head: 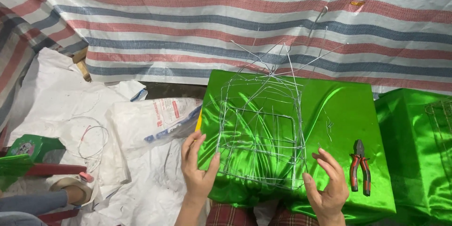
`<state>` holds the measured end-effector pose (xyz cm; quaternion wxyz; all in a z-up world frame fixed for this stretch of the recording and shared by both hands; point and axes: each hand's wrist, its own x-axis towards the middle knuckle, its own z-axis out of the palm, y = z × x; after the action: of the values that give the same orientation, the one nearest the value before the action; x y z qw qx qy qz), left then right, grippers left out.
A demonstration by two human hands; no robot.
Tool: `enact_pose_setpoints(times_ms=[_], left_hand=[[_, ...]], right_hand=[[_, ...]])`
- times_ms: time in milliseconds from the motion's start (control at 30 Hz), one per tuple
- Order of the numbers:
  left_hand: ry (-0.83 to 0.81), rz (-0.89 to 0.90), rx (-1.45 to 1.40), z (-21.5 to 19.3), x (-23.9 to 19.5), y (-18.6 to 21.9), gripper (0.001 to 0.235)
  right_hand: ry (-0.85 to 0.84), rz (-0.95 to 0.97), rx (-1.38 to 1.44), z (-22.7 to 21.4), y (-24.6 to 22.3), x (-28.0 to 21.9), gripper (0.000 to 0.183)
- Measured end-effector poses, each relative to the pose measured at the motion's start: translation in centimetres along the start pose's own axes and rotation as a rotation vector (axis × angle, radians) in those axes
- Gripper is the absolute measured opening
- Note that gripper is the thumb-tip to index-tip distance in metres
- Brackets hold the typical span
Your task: Assembling a wire frame structure by bending metal wires and using pliers to secure the joints.
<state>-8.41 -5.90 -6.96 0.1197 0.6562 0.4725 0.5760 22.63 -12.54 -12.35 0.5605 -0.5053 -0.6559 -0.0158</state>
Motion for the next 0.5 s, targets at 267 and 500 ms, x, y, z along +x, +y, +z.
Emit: enact_pose_setpoints(times_ms=[267, 500], left_hand=[[-0.091, 0.432, 0.159, 1.2, 3.7, 3.8, 0.032], [-0.154, 0.490, 0.339, 2.1, 4.3, 4.3, 0.049]], right_hand=[[-0.049, 0.033, -0.017, 0.5, -1.9, -0.7, 0.051], [-0.015, 0.115, -0.068, 0.4, -3.0, -2.3, 0.052]])
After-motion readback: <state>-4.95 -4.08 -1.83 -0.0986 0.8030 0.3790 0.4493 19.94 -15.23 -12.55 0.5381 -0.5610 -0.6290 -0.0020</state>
